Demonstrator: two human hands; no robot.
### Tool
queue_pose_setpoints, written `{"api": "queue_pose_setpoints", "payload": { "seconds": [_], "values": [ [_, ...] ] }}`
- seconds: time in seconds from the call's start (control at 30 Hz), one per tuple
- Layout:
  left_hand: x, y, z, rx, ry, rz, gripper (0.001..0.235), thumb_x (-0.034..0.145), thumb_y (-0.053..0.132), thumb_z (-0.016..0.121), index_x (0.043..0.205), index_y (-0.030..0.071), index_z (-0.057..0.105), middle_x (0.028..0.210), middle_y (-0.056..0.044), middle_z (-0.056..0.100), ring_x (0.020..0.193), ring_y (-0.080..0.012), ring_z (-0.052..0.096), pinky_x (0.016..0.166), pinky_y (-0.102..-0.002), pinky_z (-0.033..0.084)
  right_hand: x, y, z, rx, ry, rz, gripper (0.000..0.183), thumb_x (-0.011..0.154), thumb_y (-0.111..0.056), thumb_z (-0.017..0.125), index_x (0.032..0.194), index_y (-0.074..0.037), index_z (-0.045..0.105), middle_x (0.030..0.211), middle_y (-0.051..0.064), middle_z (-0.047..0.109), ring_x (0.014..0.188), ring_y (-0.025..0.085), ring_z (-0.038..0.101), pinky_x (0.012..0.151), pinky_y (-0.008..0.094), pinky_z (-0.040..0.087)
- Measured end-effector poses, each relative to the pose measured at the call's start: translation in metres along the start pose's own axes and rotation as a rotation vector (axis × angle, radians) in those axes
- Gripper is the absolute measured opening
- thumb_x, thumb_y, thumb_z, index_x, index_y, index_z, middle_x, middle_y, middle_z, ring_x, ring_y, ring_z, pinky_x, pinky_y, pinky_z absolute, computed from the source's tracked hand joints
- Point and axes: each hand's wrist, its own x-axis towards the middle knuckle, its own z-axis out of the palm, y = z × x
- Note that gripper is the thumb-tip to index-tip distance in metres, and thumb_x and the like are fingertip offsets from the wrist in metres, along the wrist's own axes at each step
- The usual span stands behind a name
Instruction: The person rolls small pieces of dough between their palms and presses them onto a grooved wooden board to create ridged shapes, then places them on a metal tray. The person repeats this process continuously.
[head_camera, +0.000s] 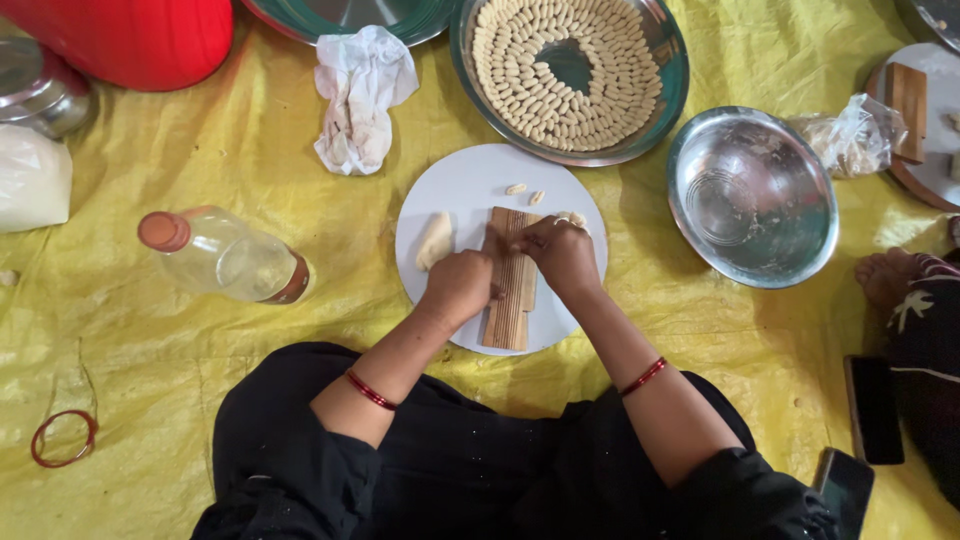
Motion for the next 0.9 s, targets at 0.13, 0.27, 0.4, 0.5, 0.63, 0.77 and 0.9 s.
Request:
{"api": "queue_pose_setpoints", "payload": {
  "seconds": [0.13, 0.27, 0.4, 0.5, 0.63, 0.77, 0.9],
  "values": [
    [-0.004, 0.002, -0.001, 0.098, 0.014, 0.009, 0.081, 0.083, 0.032, 0.078, 0.141, -0.011, 0.041, 0.078, -0.012, 0.072, 0.072, -0.0285, 0.073, 0.060, -0.041, 0.058, -0.004, -0.003, 0.010, -0.015, 0.002, -0.032, 0.013, 0.080, -0.015, 0.082, 0.092, -0.014, 0.083, 0.088, 0.007, 0.076, 0.078, 0.027, 0.071, 0.074, 0.039, 0.057],
    [-0.005, 0.006, -0.005, -0.111, -0.040, -0.059, 0.063, 0.099, 0.014, 0.053, 0.155, -0.002, 0.031, 0.072, -0.002, 0.075, 0.065, -0.0203, 0.076, 0.056, -0.035, 0.058, -0.006, -0.006, 0.011, -0.029, 0.010, -0.030, 0.013, 0.078, -0.016, 0.084, 0.090, -0.012, 0.081, 0.086, 0.008, 0.074, 0.078, 0.027, 0.069, 0.074, 0.041, 0.056],
    [-0.003, 0.007, -0.004, 0.000, -0.094, -0.056, 0.066, 0.097, 0.014, 0.054, 0.154, -0.005, 0.027, 0.073, 0.000, 0.075, 0.070, -0.0193, 0.075, 0.058, -0.034, 0.058, -0.003, -0.009, 0.013, -0.134, 0.075, -0.081, 0.016, 0.072, -0.019, 0.086, 0.087, -0.015, 0.080, 0.090, 0.005, 0.072, 0.091, 0.028, 0.066, 0.086, 0.045, 0.049],
    [0.001, 0.003, 0.009, 0.098, -0.054, -0.051, 0.077, 0.093, 0.015, 0.058, 0.158, -0.006, 0.021, 0.076, -0.005, 0.076, 0.073, -0.0237, 0.074, 0.060, -0.038, 0.058, 0.001, -0.008, 0.015, -0.215, 0.108, -0.084, 0.031, 0.071, -0.024, 0.088, 0.099, -0.015, 0.076, 0.101, 0.005, 0.070, 0.105, 0.030, 0.062, 0.091, 0.049, 0.041],
    [0.006, -0.006, 0.027, 0.207, 0.037, -0.016, 0.065, 0.093, 0.020, 0.064, 0.147, -0.003, 0.037, 0.087, -0.010, 0.076, 0.081, -0.0272, 0.074, 0.067, -0.041, 0.059, 0.009, -0.009, 0.016, -0.283, 0.095, -0.040, 0.039, 0.074, -0.026, 0.087, 0.109, -0.018, 0.071, 0.105, 0.003, 0.068, 0.109, 0.028, 0.061, 0.090, 0.049, 0.037],
    [0.008, -0.006, 0.035, 0.141, 0.018, -0.051, 0.087, 0.087, 0.020, 0.067, 0.157, -0.007, 0.023, 0.082, -0.011, 0.076, 0.078, -0.0278, 0.074, 0.065, -0.041, 0.058, 0.013, -0.011, 0.014, -0.338, 0.119, -0.025, 0.038, 0.075, -0.030, 0.087, 0.107, -0.019, 0.070, 0.103, 0.003, 0.066, 0.108, 0.026, 0.061, 0.089, 0.049, 0.034],
    [0.004, -0.002, 0.030, 0.161, 0.060, -0.038, 0.085, 0.089, 0.019, 0.068, 0.158, -0.006, 0.025, 0.082, -0.010, 0.076, 0.078, -0.0272, 0.074, 0.065, -0.040, 0.058, 0.021, -0.013, 0.012, -0.367, 0.160, -0.067, 0.040, 0.075, -0.030, 0.087, 0.109, -0.019, 0.069, 0.105, 0.003, 0.065, 0.108, 0.027, 0.061, 0.090, 0.050, 0.032]
  ]
}}
